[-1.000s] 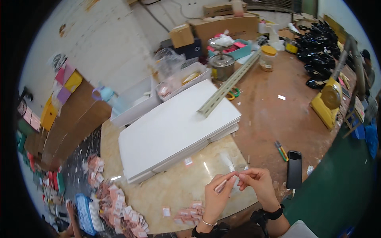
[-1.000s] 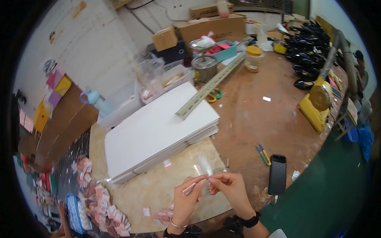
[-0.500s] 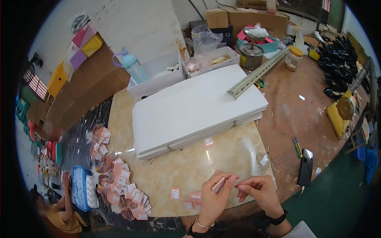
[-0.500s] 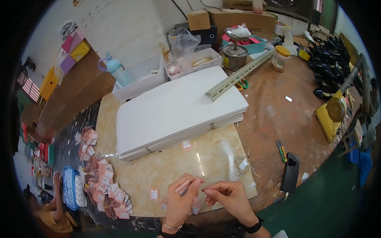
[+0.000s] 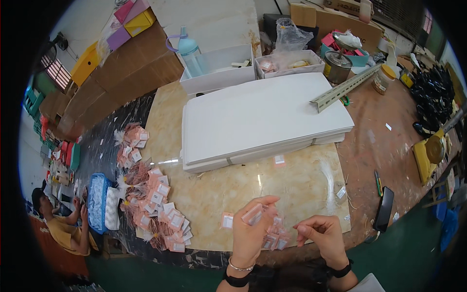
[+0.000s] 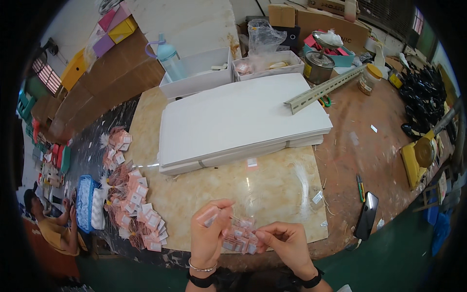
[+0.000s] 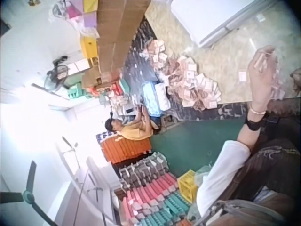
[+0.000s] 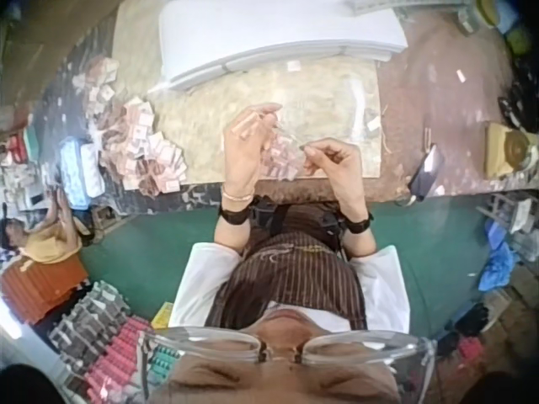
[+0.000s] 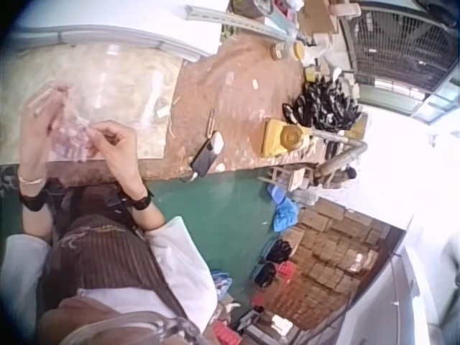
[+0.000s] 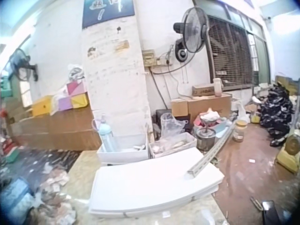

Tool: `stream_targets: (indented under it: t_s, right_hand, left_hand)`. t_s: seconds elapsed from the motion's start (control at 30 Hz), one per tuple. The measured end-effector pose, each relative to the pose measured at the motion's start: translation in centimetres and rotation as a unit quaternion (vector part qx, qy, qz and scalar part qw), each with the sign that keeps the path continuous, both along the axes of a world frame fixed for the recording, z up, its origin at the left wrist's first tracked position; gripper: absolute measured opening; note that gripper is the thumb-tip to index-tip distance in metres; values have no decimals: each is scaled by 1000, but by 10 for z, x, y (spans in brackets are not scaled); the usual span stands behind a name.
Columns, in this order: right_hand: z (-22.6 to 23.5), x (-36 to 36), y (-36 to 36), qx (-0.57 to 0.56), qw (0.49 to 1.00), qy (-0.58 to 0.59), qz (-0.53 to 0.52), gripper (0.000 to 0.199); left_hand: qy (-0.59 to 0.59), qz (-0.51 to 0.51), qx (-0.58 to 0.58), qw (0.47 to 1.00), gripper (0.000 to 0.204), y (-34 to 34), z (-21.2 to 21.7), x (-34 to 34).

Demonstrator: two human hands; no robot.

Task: The person bundles small pink packets together using white twist ties. They gather a stack of packets, wrap a tie around the center, and twist it to secure the bundle. The person then places the finished bundle on the table and repeats the process with a new stack of packets.

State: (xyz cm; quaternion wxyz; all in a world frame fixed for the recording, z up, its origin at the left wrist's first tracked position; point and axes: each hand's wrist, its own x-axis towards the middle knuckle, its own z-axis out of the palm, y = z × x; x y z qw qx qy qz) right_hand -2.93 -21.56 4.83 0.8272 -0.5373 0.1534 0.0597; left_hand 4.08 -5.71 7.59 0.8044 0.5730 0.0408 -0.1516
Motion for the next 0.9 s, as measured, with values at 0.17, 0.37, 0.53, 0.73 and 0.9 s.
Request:
stream_targets:
  t_s: [0.17,0.37,0.53,0.73,0.9]
  right_hand:
    - [2,4,5,17,1000,-23,-3,12]
    - [4,2,7,16,999,-23,21,13]
    - [1,-4,11,2,998,-18,59,12]
    - [-4,-15,9,-19,992,2,125,11]
    - [2,-11,-4,-198,962,-63,177,19]
  left_hand:
    - [-13,-116,40,992,19,0,-6,-5]
    - [33,-158,6,987,20,7,-9,-5]
    - [-1,-86,18,996,20,18,-14,-1]
    - [-18,-71,23,997,19,33,-7,3]
    - [-44,-121,72,989,13,34,-8,-3]
